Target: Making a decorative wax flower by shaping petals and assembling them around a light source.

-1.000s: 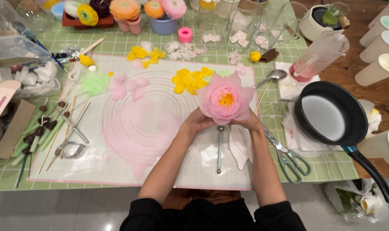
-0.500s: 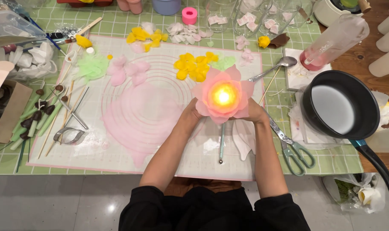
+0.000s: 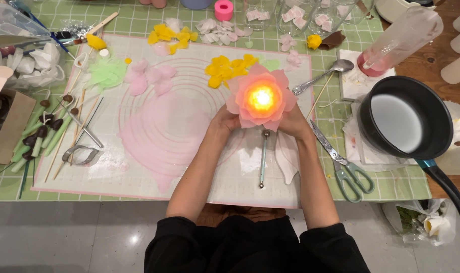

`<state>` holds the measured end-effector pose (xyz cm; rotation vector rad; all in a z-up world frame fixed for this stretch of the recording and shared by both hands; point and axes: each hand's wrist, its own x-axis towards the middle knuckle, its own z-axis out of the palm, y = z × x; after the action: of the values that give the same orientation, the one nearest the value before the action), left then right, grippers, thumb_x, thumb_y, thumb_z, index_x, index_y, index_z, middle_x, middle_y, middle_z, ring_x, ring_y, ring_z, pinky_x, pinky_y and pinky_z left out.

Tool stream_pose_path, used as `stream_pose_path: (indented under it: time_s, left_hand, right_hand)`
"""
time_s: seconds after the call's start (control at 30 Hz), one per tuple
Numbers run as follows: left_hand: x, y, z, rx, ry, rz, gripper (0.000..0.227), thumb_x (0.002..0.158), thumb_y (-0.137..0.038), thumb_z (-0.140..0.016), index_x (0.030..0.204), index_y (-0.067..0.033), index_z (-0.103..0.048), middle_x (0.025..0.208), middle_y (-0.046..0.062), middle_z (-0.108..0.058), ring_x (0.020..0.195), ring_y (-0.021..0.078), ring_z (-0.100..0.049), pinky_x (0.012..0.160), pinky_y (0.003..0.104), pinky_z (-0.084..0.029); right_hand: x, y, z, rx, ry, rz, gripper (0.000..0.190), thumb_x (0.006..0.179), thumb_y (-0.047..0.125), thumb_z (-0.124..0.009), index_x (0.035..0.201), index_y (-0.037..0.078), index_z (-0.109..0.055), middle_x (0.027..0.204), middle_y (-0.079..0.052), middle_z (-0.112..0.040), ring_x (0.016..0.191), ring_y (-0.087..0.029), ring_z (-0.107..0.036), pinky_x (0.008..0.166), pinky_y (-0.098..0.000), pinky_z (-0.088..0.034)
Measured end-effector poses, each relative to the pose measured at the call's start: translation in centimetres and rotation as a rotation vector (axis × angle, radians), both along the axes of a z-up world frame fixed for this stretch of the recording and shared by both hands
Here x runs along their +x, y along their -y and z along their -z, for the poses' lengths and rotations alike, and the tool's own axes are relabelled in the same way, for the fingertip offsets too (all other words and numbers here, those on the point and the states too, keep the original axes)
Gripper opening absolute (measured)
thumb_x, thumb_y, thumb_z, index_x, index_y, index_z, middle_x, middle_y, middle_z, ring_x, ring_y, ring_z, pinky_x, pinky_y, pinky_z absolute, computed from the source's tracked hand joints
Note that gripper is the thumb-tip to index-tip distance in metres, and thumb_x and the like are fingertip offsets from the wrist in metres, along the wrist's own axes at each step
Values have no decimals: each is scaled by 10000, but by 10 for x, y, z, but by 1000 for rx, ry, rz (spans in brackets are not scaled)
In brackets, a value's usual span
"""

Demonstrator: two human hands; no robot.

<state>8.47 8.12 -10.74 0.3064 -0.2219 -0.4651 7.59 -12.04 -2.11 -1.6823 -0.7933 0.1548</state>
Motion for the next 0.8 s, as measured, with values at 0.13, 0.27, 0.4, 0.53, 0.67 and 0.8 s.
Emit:
stream_pose_path:
  time_s: [0.13, 0.27, 0.4, 0.53, 0.67, 0.8]
  left_hand:
    - [-1, -6, 3, 66, -5, -33, 483, 1037, -213, -648, 1446, 2, -505, 1402, 173, -609, 1205, 255, -676, 1008, 433, -586]
    - [-1, -3, 3, 143, -86, -21, 441, 1006, -217, -640, 1390, -24, -539, 1327, 156, -654, 1149, 246, -693, 933, 413, -614]
    - [-5, -4, -22, 168, -132, -4, 410, 988, -217, -631, 1353, -44, -562, 1283, 142, -681, 1121, 241, -700, 892, 401, -626]
    - [6, -12, -35, 766, 130, -529, 255, 1057, -136, -632, 1277, -7, -645, 1169, 93, -712, 1030, 166, -686, 866, 317, -573]
    - [-43, -8, -143, 983, 367, -1050, 234, 1074, -190, -679, 1249, -37, -655, 1191, 64, -741, 1052, 156, -687, 954, 297, -552]
    - [-66, 6, -187, 1256, 739, -1175, 456, 979, -166, -794, 1374, -103, -575, 1360, 62, -631, 1274, 208, -622, 1088, 366, -500]
  right_hand:
    - [0, 0, -4, -14, 13, -54, 683, 828, 197, -861, 1418, 72, -541, 1394, -10, -580, 1294, -146, -548, 1121, -330, -458]
    - [8, 11, 0, -27, -9, -116, 697, 835, 189, -861, 1436, 70, -529, 1405, -4, -574, 1302, -142, -543, 1133, -326, -456]
    - [17, 22, 9, -92, -80, -80, 740, 768, 154, -867, 1431, 71, -548, 1387, -7, -609, 1273, -145, -573, 1102, -330, -482]
    - [21, 20, 12, 68, -9, -2, 711, 829, 111, -861, 1462, 67, -540, 1406, -15, -606, 1297, -154, -583, 1136, -337, -487]
    - [25, 12, 21, 268, -59, 32, 719, 855, 102, -850, 1482, 67, -500, 1428, -23, -583, 1302, -171, -592, 1076, -354, -559]
    - [17, 2, 12, 279, -146, 19, 705, 894, 130, -831, 1495, 79, -466, 1431, -36, -578, 1293, -185, -616, 1047, -360, -607]
